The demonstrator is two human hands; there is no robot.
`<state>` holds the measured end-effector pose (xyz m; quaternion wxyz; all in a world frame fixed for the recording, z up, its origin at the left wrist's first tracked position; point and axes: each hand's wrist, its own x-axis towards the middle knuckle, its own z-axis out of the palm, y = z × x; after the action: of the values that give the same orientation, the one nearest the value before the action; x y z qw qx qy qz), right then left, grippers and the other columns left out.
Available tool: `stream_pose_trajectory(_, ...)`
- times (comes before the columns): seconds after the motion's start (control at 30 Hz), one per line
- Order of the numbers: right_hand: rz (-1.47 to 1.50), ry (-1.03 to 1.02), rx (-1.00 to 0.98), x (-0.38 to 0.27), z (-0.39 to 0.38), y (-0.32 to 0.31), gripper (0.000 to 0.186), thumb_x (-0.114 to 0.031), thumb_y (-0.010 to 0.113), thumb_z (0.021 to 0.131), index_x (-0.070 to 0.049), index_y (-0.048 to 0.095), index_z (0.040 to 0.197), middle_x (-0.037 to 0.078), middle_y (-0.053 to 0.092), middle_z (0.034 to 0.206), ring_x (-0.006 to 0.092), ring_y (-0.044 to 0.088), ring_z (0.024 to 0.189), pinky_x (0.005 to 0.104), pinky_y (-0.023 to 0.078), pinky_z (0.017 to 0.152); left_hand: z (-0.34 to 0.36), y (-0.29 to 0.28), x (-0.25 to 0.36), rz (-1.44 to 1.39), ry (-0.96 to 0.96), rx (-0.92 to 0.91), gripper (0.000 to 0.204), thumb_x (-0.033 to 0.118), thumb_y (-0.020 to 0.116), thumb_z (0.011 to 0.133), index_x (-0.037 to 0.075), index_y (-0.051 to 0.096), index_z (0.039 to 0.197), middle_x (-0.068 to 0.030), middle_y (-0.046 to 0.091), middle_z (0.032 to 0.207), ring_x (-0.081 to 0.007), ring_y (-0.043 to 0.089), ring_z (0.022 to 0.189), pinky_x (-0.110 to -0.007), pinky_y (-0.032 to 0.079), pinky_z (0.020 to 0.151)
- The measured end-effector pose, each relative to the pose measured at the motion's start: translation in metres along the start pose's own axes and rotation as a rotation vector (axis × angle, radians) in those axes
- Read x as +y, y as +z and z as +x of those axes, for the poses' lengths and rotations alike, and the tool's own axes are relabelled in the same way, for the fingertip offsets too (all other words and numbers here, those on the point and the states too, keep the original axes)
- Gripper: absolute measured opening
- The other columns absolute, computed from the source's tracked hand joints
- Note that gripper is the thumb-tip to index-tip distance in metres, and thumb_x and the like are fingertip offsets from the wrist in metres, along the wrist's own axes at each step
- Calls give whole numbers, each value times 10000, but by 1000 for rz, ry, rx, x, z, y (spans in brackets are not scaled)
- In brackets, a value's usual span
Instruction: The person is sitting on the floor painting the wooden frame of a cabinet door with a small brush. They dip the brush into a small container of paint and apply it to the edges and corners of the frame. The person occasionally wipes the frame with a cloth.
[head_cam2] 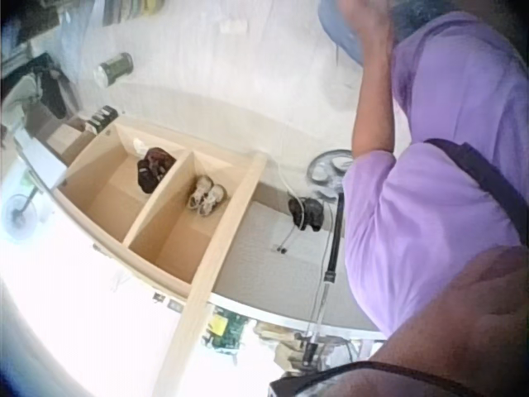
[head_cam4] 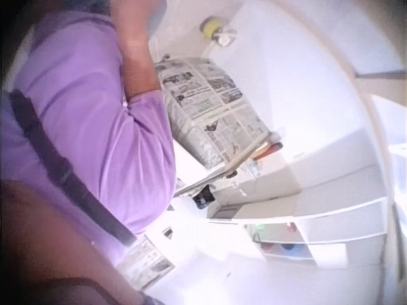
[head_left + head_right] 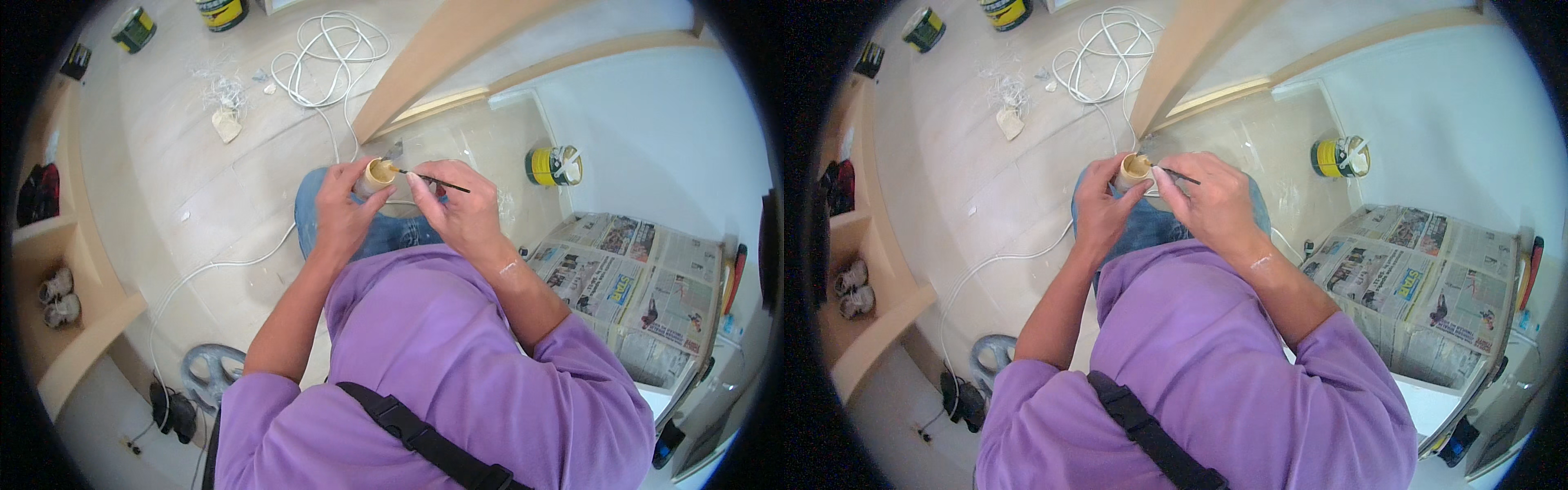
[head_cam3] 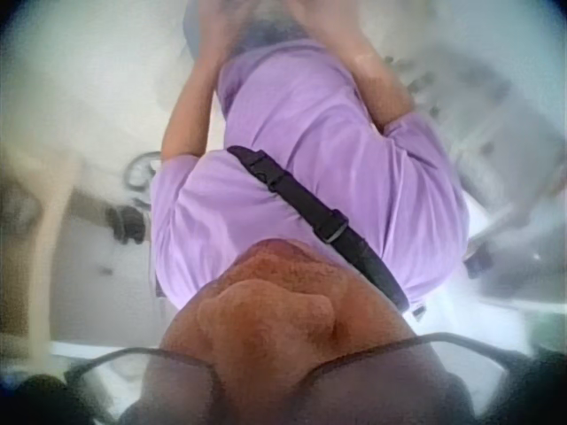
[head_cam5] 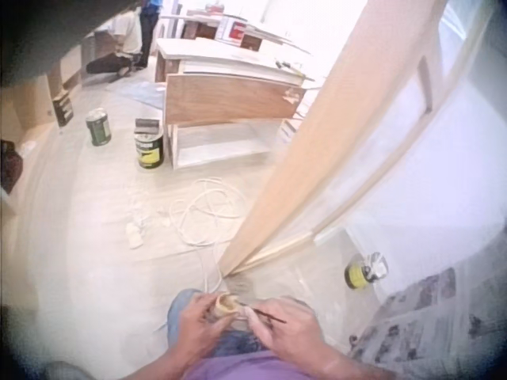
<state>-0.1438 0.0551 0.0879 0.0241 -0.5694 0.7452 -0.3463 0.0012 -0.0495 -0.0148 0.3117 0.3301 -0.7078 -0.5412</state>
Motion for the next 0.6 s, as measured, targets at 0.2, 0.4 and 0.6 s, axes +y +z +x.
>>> stream_pose_trajectory(0.2,455,567,137,28,-25,-13,100,-76,780,956,-13,731,1017,60,747,896,112,710,797,313,554,666,10,12,-15,127,-89,-88,495,90,883,871,16,691,1322,-93,705,1113,-194,682,989,-320,545,874)
stream_pose_trajectory(0.4,1009,956,564,124,-112,-9,237,-77,738,980,-30,649,1194,51,710,886,138,674,757,307,577,738,-1,22,-92,236,-217,-257,516,71,841,928,-19,624,1387,-109,729,1216,-197,702,1144,-338,538,1019)
stream_pose_trajectory(0.6,1570,1169,867,225,-132,67,281,-191,618,1044,-23,623,1270,139,712,1024,221,698,945,411,590,895,2,27,-119,405,-208,-429,457,61,833,942,11,655,1360,-120,718,1281,-218,675,1217,-360,518,1077)
